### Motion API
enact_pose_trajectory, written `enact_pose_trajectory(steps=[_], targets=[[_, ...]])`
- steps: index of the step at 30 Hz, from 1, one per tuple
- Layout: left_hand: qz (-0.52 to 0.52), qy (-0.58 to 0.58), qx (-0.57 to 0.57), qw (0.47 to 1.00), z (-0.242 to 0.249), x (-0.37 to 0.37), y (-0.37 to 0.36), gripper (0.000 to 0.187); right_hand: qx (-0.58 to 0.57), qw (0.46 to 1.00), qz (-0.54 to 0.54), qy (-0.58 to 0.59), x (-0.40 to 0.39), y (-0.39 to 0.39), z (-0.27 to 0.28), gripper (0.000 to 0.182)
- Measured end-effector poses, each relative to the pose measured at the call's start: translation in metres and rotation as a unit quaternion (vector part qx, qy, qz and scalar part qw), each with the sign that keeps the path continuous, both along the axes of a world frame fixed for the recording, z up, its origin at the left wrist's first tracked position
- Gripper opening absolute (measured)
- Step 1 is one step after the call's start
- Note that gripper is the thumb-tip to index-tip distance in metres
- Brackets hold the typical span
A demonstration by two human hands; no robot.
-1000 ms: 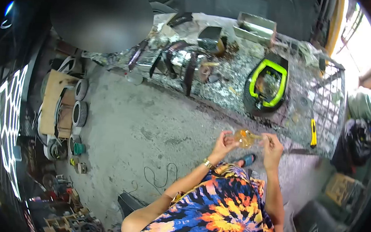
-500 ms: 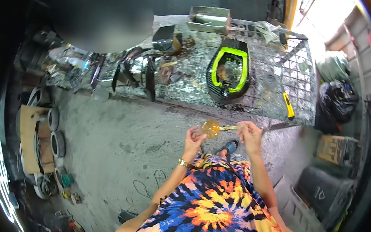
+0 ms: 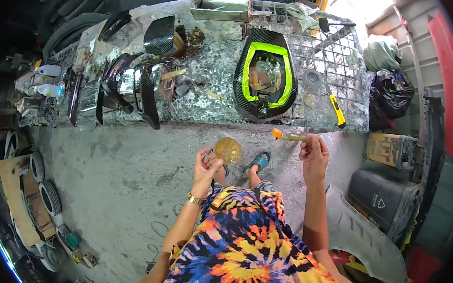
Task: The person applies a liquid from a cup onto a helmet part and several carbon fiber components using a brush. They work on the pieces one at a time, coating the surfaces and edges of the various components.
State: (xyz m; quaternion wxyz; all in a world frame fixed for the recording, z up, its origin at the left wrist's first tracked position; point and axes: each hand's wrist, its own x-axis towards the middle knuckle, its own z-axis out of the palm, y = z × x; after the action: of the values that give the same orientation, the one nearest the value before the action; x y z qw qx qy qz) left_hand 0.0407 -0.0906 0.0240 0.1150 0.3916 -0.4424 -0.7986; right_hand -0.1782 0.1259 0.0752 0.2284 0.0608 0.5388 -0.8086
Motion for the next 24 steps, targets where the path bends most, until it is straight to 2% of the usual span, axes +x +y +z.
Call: enact_pose_trajectory(steps=[5,17,24], targets=[[0.024,-0.028,0.017,0.999,-0.007,0.016,0.006,0.054,0.016,0.996,0.014,0.083,-0.023,-0.034,0.021,0.024],[0.041,-0.060,0.010,0.997,-0.032,0.036,0.004,0.057,0.098,0.987,0.046,0.121,-0.025,-0.065,0.012,0.020],[0.061,-0.052,0.008,0.997,-0.026,0.029,-0.006,0.055,0.135,0.978,0.027,0.157,-0.019,-0.058,0.018,0.018]])
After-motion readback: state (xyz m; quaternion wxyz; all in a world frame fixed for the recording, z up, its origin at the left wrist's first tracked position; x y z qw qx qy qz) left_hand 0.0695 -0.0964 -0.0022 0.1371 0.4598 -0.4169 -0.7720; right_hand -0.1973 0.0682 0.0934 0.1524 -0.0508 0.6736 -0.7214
